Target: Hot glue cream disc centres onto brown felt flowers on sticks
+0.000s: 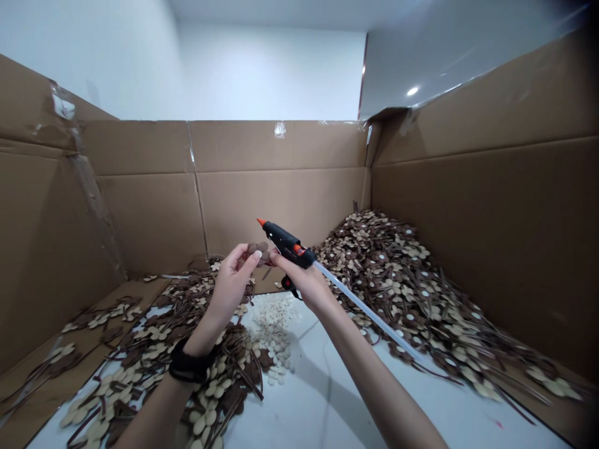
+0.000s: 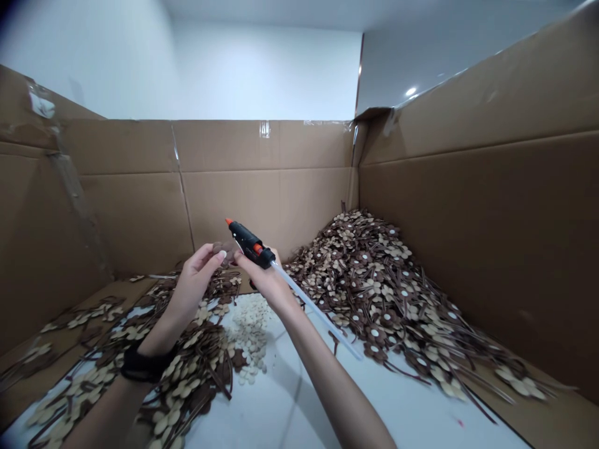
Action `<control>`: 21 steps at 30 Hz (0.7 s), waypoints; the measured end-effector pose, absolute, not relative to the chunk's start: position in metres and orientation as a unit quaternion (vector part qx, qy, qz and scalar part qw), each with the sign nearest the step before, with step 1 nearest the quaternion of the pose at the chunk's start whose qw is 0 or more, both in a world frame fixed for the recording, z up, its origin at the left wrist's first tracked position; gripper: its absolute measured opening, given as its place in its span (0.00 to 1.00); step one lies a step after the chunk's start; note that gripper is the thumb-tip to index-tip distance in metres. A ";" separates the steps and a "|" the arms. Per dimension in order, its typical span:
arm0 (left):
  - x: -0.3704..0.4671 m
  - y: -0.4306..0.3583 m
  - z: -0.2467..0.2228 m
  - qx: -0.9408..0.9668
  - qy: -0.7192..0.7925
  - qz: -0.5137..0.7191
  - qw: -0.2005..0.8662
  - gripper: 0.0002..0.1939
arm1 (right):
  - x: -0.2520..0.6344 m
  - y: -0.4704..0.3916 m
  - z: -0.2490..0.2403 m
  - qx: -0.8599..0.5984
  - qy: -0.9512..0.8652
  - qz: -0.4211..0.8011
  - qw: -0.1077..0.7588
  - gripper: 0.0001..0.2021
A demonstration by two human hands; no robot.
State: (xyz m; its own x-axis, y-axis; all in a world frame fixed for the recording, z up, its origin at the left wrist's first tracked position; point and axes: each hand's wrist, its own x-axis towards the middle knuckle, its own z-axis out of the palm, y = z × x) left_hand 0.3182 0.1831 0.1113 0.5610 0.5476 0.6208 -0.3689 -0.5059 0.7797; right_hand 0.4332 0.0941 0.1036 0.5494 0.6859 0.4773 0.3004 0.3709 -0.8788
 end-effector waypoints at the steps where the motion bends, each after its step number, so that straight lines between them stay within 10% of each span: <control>1: 0.318 0.184 0.111 0.732 0.060 0.469 0.490 0.10 | 0.433 0.094 0.104 -0.540 -0.462 0.137 0.690 0.19; 10: 0.316 0.196 0.111 0.760 0.126 0.475 0.424 0.18 | 0.440 0.097 0.104 -0.541 -0.416 0.142 0.718 0.19; 16: 0.304 0.245 0.103 0.910 0.271 0.291 0.115 0.22 | 0.467 0.086 0.108 -0.560 -0.543 0.235 0.581 0.07; 21: 0.296 0.298 0.067 0.947 0.305 0.064 0.082 0.07 | 0.516 0.104 0.099 -0.387 -0.238 -0.025 0.891 0.17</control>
